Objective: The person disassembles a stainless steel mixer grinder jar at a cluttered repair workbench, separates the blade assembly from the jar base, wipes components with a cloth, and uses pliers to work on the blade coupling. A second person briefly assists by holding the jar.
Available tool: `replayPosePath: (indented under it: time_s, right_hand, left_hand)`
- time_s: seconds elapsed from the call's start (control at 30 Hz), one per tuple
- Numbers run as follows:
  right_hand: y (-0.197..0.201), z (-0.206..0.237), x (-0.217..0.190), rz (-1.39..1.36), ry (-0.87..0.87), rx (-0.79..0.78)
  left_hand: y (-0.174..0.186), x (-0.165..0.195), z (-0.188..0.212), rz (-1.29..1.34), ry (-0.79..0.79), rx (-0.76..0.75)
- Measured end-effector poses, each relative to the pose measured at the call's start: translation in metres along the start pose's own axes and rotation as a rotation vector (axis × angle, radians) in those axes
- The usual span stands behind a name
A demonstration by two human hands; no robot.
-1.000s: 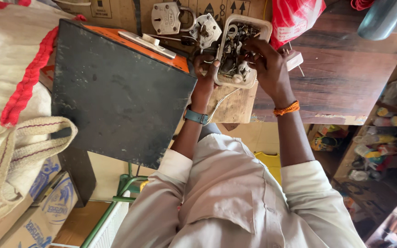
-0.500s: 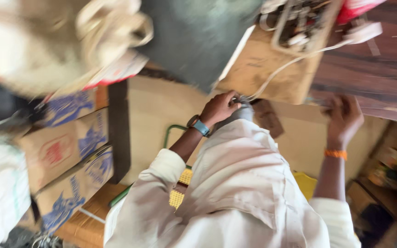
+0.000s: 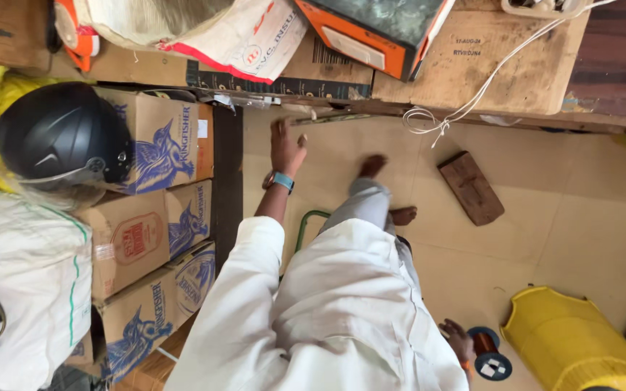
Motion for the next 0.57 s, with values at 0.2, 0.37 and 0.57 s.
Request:
replayPosePath:
  time_s: [0.2,0.37,0.57]
  right_hand:
    - [-0.057,0.05,0.014,0.13,-0.064,0.272]
    - [-0.1,0.071,-0.017,0.189,0.072,0.31]
    - [-0.097,0.067,-0.028,0.364,0.175,0.244]
  left_hand:
    - [-0.002,0.027,-0.036,-0.036,-0.499,-0.095]
    - [-0.03,0.019,-0.058,-0.242,-0.448,-0.082]
    - [-0.045,0.001,-0.066,-0.159,-0.379,-0.265]
Point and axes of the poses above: each hand's wrist, its own z-axis away from the middle knuckle, its own y-axis out of the back of the hand, x = y × z, the point moved 2 cm from there along -z, towards the middle knuckle, and after that the axes turned 2 degrees about -y, right-handed, at the moved point
